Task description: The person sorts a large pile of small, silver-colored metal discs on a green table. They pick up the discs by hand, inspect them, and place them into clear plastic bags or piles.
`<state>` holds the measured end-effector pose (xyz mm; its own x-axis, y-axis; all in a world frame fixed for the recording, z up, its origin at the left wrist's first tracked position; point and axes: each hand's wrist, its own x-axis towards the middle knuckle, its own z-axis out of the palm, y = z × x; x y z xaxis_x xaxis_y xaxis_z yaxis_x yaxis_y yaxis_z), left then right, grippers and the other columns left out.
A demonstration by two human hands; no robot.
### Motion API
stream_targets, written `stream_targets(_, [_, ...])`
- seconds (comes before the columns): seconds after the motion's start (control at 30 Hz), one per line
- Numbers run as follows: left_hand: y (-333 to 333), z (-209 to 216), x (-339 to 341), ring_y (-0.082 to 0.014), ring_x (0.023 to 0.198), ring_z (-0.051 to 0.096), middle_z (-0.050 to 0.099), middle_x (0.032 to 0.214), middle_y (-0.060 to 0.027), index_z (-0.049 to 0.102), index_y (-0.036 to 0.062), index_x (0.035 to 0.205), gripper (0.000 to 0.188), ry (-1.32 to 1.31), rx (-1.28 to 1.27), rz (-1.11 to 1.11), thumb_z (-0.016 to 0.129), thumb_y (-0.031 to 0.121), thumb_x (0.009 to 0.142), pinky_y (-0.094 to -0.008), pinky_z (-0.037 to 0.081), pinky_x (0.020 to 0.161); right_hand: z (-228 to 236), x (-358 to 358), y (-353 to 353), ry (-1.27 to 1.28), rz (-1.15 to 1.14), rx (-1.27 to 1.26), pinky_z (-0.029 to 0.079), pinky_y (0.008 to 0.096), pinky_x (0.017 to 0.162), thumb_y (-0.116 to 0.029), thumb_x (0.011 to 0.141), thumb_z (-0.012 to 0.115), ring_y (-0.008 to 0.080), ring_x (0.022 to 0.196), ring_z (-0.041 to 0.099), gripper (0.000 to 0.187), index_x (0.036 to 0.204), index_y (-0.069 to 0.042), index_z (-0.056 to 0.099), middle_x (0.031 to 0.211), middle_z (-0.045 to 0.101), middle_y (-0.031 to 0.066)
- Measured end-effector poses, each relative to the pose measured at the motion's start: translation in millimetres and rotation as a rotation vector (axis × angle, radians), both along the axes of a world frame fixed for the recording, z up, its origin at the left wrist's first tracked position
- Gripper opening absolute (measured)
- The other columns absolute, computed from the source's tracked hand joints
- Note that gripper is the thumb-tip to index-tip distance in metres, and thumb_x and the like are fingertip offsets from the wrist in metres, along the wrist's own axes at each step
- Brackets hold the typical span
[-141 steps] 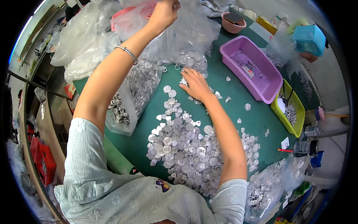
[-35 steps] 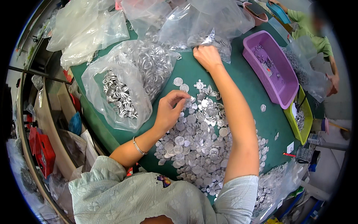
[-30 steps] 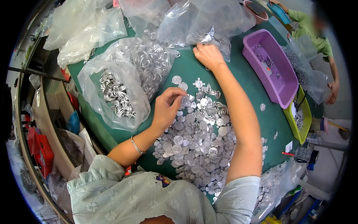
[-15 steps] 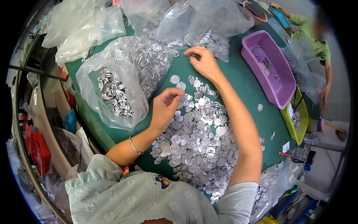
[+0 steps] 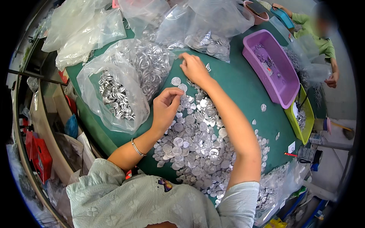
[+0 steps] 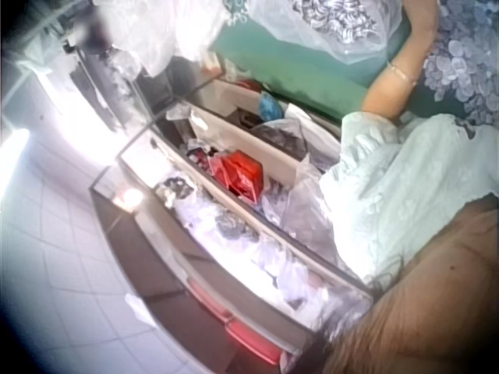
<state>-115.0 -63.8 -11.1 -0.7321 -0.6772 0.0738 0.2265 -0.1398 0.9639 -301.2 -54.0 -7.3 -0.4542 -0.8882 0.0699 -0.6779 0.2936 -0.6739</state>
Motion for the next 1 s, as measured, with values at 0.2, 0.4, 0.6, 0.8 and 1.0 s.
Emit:
stream_targets(0.2, [2, 1, -1, -0.0093, 0.089, 0.056, 0.059, 0.101, -0.0052, 0.061, -0.0024, 0.093, 0.014, 0.018, 0.010, 0.029, 0.051, -0.009, 0.086, -0.0226, 0.045, 0.078, 20, -9, 33, -0.053, -0.070, -0.137, 0.044, 0.0333, 0.081, -0.016, 0.081, 0.065, 0.0215, 0.092, 0.057, 0.029, 0.106, -0.003, 0.064, 0.096, 0.065, 0.0103])
stream_targets(0.4, [-2, 1, -2, -0.0111, 0.088, 0.056, 0.058, 0.099, -0.0062, 0.060, -0.0027, 0.093, 0.014, 0.001, 0.034, 0.061, 0.051, -0.009, 0.085, -0.0243, 0.046, 0.079, -8, -3, 71, -0.036, 0.153, -0.100, 0.017, 0.0442, 0.113, -0.028, 0.090, 0.056, 0.0304, 0.136, 0.031, 0.038, 0.120, -0.006, 0.058, 0.137, 0.048, 0.0099])
stream_targets(0.6, [-2, 4, -1, -0.0080, 0.084, 0.056, 0.059, 0.099, -0.0044, 0.060, -0.0025, 0.097, 0.014, 0.006, 0.078, 0.087, 0.051, -0.007, 0.087, -0.0214, 0.046, 0.076, 22, 28, 107, -0.214, 0.312, -0.018, 0.033, 0.0413, 0.105, -0.022, 0.083, 0.063, 0.0294, 0.130, 0.039, 0.034, 0.112, -0.005, 0.061, 0.136, 0.048, 0.0090])
stream_targets(0.8, [0, 4, -3, -0.0063, 0.085, 0.056, 0.060, 0.097, -0.0028, 0.059, -0.0021, 0.099, 0.014, 0.017, 0.074, 0.099, 0.051, -0.006, 0.089, -0.0195, 0.045, 0.073, 43, 80, 146, -0.154, 0.189, 0.034, 0.036, 0.0413, 0.102, -0.017, 0.079, 0.066, 0.0320, 0.122, 0.045, 0.037, 0.114, -0.006, 0.059, 0.134, 0.047, 0.0119])
stream_targets(1.0, [4, 2, -4, -0.0083, 0.088, 0.058, 0.061, 0.097, -0.0029, 0.060, -0.0032, 0.101, 0.016, 0.066, 0.082, 0.017, 0.051, -0.007, 0.088, -0.0202, 0.046, 0.078, 61, 129, 180, 0.129, 0.200, 0.011, 0.038, 0.0423, 0.101, -0.015, 0.077, 0.069, 0.0310, 0.119, 0.047, 0.039, 0.115, -0.008, 0.059, 0.132, 0.048, 0.0122])
